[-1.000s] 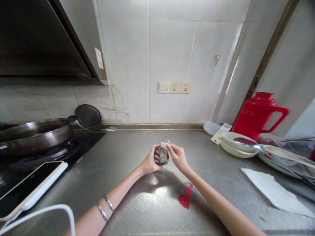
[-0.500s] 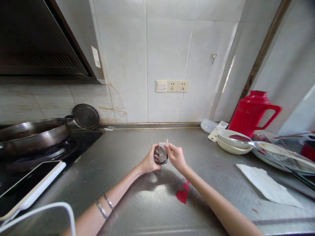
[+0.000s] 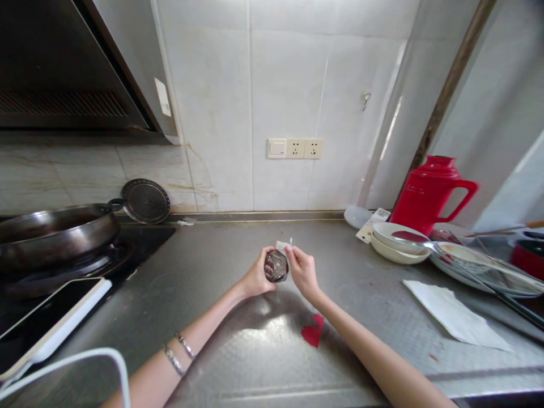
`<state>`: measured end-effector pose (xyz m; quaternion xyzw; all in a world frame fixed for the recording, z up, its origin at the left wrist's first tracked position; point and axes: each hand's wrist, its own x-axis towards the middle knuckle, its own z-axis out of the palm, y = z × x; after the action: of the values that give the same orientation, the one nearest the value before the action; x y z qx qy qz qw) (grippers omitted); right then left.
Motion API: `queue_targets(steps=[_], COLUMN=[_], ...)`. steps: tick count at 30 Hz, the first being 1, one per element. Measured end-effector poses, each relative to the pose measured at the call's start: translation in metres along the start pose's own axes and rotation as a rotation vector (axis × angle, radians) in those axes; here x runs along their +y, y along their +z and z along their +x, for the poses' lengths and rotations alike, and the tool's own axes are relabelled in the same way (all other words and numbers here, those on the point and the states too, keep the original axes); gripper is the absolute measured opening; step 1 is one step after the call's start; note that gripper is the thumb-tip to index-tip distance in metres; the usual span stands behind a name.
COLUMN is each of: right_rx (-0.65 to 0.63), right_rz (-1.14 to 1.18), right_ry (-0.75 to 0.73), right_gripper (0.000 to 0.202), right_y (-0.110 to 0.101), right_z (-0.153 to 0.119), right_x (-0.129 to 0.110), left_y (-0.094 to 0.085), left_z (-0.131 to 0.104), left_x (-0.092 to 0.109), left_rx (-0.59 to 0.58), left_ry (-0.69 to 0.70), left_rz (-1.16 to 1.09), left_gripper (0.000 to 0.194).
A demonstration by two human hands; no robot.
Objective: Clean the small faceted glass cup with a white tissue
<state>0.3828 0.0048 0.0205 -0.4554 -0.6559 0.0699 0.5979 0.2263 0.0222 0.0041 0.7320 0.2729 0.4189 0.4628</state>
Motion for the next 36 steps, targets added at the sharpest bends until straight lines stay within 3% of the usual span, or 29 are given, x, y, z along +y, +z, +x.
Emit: queue_targets(steps=[6,12,19,24,26,32,34,36], right_rx=[-0.202,-0.16,-0.204,-0.292,-0.265,-0.125,-0.131,-0.171], right_rz=[0.12,0.017,0.014,0.033,0.053,0.032,0.057,0.096], right_ry=[-0.028,0.006,-0.305,-0.475,-0.423,0.018,0.002,-0.121], right_gripper=[0.037,0.05,0.028,0.029,0.027,0.048,0.043,0.033], right_y=[-0.003,-0.004,-0.011,-0.013,-0.012,-0.007,-0.006,-0.004], right_z=[0.001,0.005,0.0,-0.002,0.0,0.001,-0.002,-0.005], right_x=[-0.005,0.002,-0.007,-0.011,-0.007,-0.001,-0.005,-0.009], left_y=[-0.003,0.0,0.004,0.004,0.004,0.005,0.005,0.005], left_z=[0.002,0.0,0.0,0.0,-0.001,-0.001,0.0,0.001], left_x=[0.002,-0.003,-0.002,-0.008,-0.008,-0.004,-0.005,-0.007], left_rx=[0.033,0.019,-0.029,-0.064,-0.043,0.019,0.034,0.043], left_ry=[-0.009,-0.029,0.033,0.064,0.069,0.044,0.038,0.031], left_rz=[-0.058,-0.067,-0.011,0.009,0.044,0.089,0.071,0.024], left_gripper=[0.084,0.086,0.085,0.078,0.078,0.084,0.083,0.08])
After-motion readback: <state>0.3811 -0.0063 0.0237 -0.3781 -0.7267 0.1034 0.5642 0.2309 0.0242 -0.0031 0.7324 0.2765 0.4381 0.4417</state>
